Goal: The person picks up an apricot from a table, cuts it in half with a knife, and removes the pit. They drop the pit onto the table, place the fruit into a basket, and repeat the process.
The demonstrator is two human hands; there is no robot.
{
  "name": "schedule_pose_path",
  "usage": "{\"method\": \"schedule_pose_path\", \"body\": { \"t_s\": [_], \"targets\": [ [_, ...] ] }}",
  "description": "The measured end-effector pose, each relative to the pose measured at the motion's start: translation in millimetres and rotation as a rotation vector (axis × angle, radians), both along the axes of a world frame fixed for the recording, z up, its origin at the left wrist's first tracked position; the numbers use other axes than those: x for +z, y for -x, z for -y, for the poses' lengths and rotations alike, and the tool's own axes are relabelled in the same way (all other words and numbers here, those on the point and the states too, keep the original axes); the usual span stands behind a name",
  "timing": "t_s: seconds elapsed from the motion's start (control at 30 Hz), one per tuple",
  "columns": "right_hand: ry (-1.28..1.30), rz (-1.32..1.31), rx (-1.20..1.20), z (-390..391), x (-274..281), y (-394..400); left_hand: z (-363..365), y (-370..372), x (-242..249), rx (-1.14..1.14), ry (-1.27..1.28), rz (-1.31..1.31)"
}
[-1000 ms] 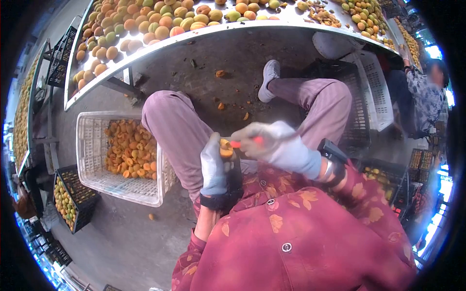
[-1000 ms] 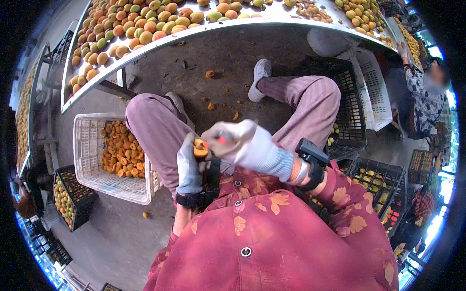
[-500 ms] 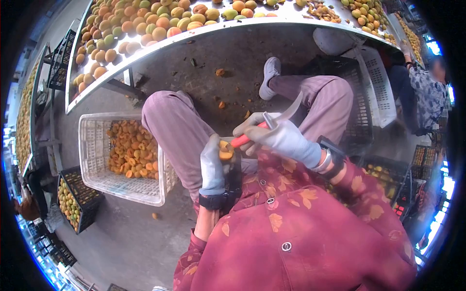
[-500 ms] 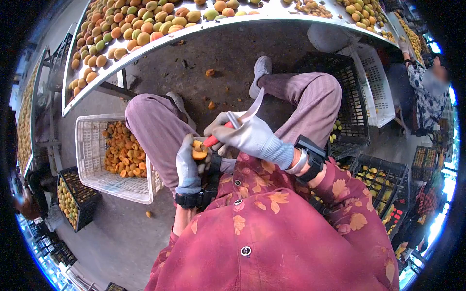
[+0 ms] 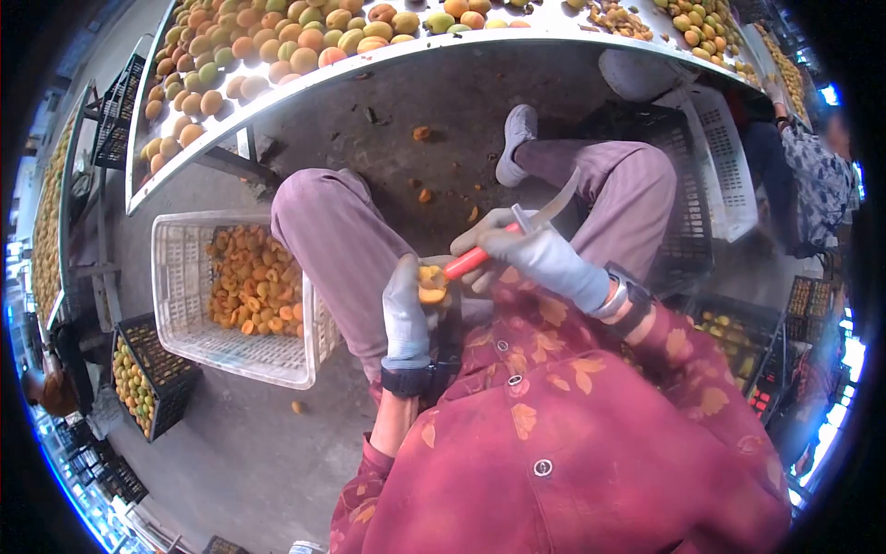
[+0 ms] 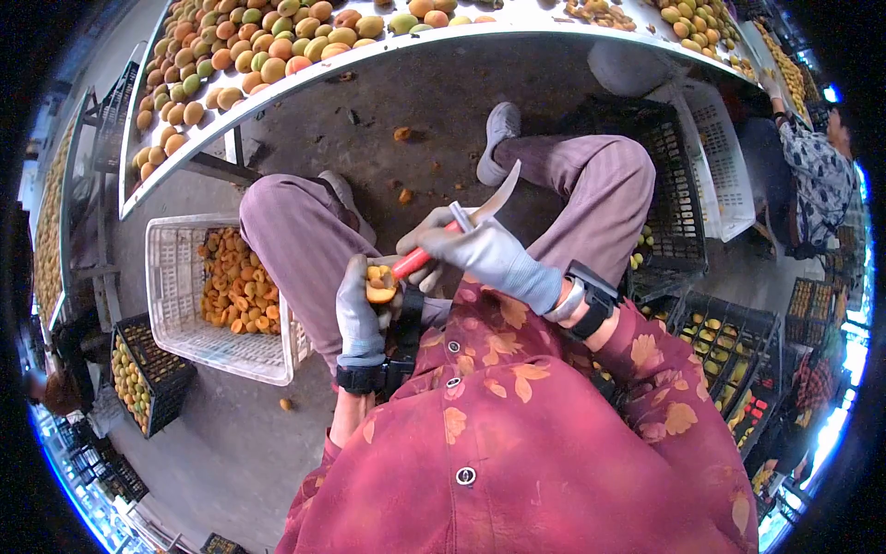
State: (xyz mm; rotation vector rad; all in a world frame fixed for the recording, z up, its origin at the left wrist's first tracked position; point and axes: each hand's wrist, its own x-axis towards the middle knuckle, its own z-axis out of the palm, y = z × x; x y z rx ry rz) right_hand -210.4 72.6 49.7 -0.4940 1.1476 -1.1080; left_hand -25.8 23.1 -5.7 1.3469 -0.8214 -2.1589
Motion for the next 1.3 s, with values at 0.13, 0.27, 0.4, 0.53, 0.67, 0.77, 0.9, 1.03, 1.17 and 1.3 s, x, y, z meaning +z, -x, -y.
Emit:
{"method": "schedule_pose_path", "body": {
  "t_s": [0.13,0.27,0.4,0.53,0.67,0.77,0.9,1.03,1.17,1.3],
  "targets": [
    [-0.11,0.019,0.023,4,12,2,-2,5,-7,0.105,-0.004,-0.002],
    [-0.002,0.181,-0.083,-9,-34,1,0,3,21,0.023,0.055,0.043],
    [0.06,0.257,-0.091,-12,-60,2,1,-1,4,0.019,0.088,-0.041],
    [0.023,0.032,-0.06,-5,-18,-3,1,4,10,0.018,0.076,-0.046],
    [0.089,-0.142,-0.021,-3,-7,-4,0,2,6,0.088,0.005,0.048],
    [-0.022,0.121,0.026,-3,-20,5,-1,-3,6,-0.002,0.023,0.016],
    [0.002,0.08,-0.086,-7,-38,0,0,-6,6,-0.048,0.064,-0.068],
    [0.075,0.136,-0.062,-6,-44,3,1,-6,11,-0.048,0.078,-0.171],
    [0.258,-0.232,-0.028,3,-12,8,2,2,12,0.04,0.031,-0.286],
    [0.179,-0.296,-0.173,7,31,24,6,3,22,0.052,0.109,-0.296]
  ]
}}
